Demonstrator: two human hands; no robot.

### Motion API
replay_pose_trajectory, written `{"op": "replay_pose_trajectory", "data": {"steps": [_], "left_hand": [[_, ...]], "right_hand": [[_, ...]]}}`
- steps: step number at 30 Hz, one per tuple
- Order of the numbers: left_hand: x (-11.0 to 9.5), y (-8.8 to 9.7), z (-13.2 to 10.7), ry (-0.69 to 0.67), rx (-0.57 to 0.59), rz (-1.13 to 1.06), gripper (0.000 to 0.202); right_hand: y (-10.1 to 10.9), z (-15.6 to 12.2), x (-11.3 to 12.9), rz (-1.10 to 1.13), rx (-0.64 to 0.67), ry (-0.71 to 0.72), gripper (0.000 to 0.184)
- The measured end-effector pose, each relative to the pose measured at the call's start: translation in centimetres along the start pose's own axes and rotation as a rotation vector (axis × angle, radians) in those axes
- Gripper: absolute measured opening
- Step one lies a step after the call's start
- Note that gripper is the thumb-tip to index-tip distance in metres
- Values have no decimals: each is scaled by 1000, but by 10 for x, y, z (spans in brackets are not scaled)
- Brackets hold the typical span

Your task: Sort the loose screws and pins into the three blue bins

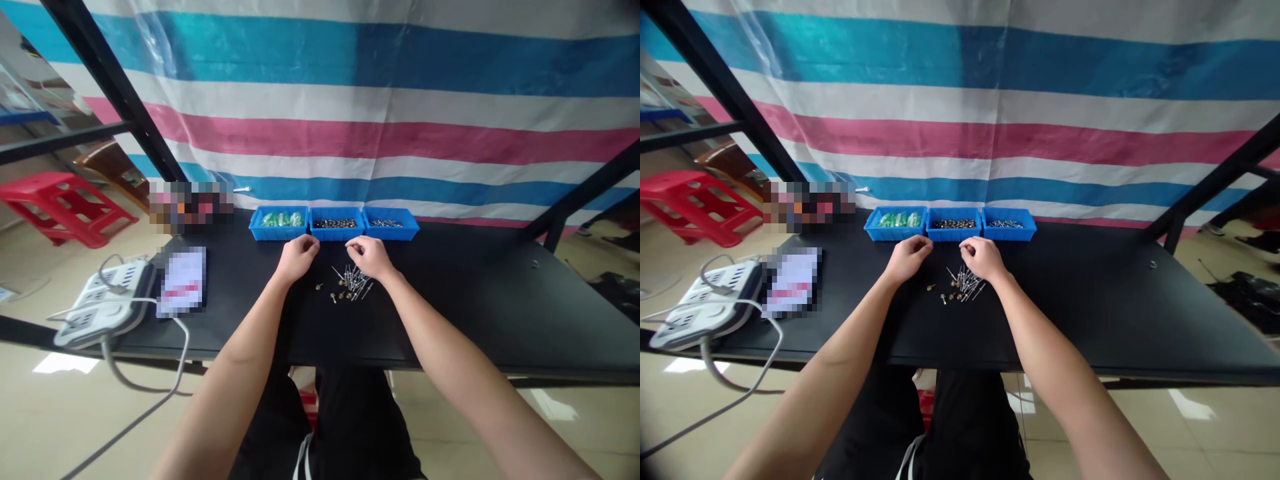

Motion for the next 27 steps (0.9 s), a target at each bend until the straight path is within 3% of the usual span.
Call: {"op": "replay_pose_trajectory", "data": {"steps": [7, 13, 20, 27], "left_hand": [[-6, -3, -1, -44, 42, 179, 18], [-6, -3, -2, -69, 49, 239, 19], [-7, -3, -4, -90, 54, 256, 19], [-8, -4, -5, -111, 70, 259, 19]], "right_hand": [[-12, -3, 31, -125, 340, 42, 28], [-4, -3, 41, -106, 307, 79, 26], [1, -10, 40, -65, 544, 150, 23], [-4, -10, 39, -44, 511, 160, 20]]}}
Point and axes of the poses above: each hand's wrist, its own z-axis towards the middle knuckle, its own y-axis out of the back of the hand, x = y × z, the point moved 3 cm from there along z, towards the middle knuckle, and after that the axes turned 8 degrees about x, right-handed, at the moved point
